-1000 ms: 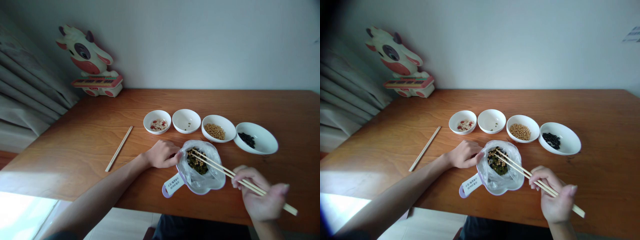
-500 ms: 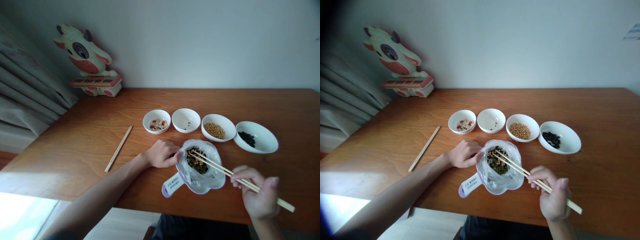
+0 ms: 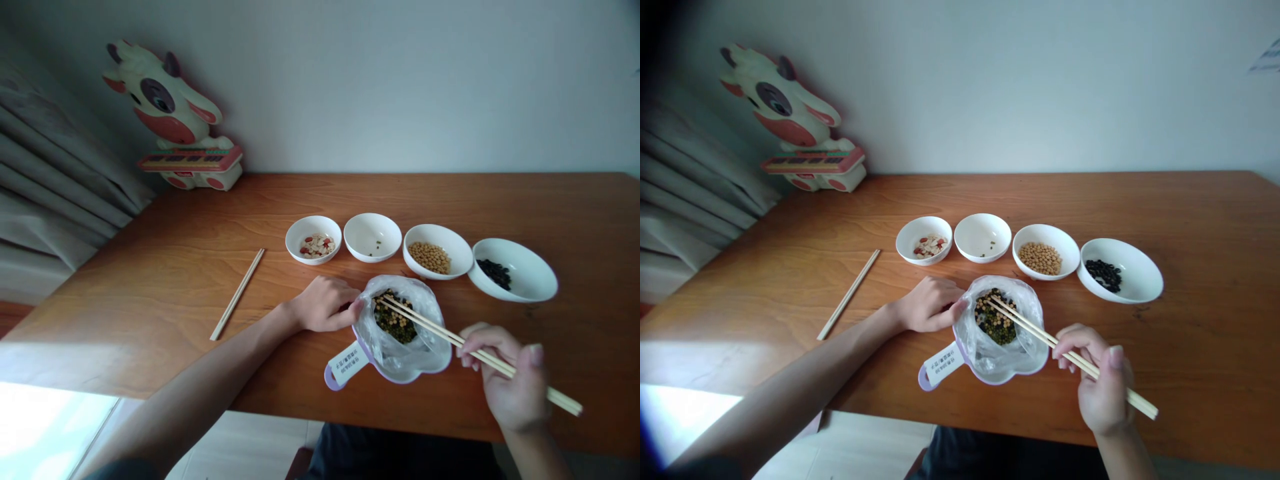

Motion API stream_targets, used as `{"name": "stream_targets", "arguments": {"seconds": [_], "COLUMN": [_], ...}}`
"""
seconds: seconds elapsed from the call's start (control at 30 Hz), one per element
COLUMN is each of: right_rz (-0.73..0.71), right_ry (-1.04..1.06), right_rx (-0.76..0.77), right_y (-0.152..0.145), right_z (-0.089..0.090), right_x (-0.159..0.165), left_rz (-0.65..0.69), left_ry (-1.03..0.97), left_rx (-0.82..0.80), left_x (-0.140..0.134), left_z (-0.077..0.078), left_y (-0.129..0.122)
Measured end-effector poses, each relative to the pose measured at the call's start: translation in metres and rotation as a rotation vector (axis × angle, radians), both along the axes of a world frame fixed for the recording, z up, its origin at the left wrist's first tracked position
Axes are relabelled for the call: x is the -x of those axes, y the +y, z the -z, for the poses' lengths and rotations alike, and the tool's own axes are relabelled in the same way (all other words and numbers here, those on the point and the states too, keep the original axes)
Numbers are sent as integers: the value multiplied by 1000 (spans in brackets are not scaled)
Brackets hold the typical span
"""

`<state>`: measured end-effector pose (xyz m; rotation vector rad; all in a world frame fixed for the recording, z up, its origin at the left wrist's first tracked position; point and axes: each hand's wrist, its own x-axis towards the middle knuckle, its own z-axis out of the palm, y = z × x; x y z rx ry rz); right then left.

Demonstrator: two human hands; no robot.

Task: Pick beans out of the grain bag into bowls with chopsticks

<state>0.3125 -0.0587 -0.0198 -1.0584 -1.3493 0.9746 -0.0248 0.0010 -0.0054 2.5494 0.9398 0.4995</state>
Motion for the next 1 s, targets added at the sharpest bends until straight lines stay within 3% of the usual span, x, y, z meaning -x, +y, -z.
{"name": "stream_targets", "arguments": {"seconds": [0.3,1.0], "right_rz": [32,93], "right_ry": [18,209], "right_rx": [17,242], "right_y": [0,14], "right_z": [4,0], "right_x": [0,-3], "left_rz": [-1,5], "left_ry": [9,2], "left_rx": [5,-13], "left_x": [0,0], "left_z": [-1,0], "left_y": [0,0]}}
